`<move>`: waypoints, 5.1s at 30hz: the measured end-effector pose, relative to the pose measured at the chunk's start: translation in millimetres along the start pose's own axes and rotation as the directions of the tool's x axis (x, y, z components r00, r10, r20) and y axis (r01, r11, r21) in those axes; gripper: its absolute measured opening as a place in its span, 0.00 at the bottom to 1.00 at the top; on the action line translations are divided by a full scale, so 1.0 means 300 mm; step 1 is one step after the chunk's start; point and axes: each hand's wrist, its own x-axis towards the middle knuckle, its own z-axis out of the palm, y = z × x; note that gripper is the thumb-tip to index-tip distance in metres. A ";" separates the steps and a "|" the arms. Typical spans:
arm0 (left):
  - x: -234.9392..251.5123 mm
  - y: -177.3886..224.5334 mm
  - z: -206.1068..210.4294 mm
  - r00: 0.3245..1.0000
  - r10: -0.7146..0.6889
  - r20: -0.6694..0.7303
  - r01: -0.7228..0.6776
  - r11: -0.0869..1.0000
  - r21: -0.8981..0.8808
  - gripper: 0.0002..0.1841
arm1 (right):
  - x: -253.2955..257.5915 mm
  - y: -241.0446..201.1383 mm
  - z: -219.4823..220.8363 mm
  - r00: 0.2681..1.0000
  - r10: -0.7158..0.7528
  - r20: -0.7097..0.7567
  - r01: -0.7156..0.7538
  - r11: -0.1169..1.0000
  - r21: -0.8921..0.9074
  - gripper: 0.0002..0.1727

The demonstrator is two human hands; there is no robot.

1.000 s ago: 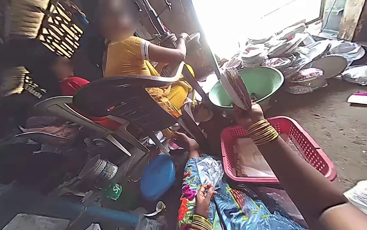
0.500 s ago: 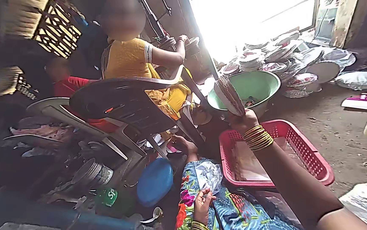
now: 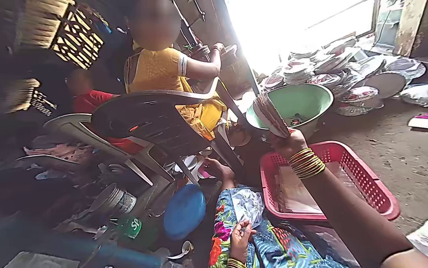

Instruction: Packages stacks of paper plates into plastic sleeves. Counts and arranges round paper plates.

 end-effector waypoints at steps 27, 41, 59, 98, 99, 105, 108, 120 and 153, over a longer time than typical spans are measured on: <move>-0.018 0.023 0.000 1.000 -0.004 0.024 0.003 1.000 0.029 0.15 | -0.023 -0.020 0.006 0.992 -0.077 -0.104 0.034 0.931 -0.364 0.08; -0.024 0.027 0.001 1.000 -0.003 0.020 0.002 0.998 0.065 0.15 | -0.031 -0.019 -0.013 0.996 -0.033 -0.081 0.000 0.927 -0.374 0.07; -0.008 0.391 0.125 0.984 0.160 -0.073 -0.170 0.766 -0.621 0.45 | -0.192 0.115 -0.281 0.888 0.179 0.424 0.443 -0.082 -0.893 0.26; -0.081 0.297 0.133 0.998 0.061 -0.015 -0.058 0.798 -0.600 0.28 | -0.241 0.146 -0.449 0.930 0.150 0.337 0.237 0.456 -0.858 0.26; -0.072 0.301 0.131 0.993 0.115 0.024 -0.081 0.820 -0.566 0.30 | -0.236 0.142 -0.444 0.946 0.177 0.270 0.146 0.509 -0.848 0.23; -0.052 0.473 0.167 0.980 -0.070 0.187 0.123 0.949 -0.291 0.46 | -0.228 0.133 -0.425 0.956 0.287 -0.066 -0.220 0.546 -0.808 0.13; -0.047 0.558 0.184 0.974 -0.101 0.204 0.149 0.960 -0.236 0.39 | -0.226 0.133 -0.385 0.957 0.262 -0.122 -0.269 0.652 -0.709 0.12; -0.027 0.560 0.210 0.959 -0.088 0.269 0.178 0.926 -0.333 0.20 | -0.181 0.100 -0.408 0.949 0.269 -0.167 -0.312 0.704 -0.638 0.18; -0.062 0.203 0.119 0.946 -0.132 0.297 0.247 0.885 -0.394 0.17 | -0.157 -0.041 -0.171 0.327 0.832 0.447 0.896 -0.124 -0.426 0.06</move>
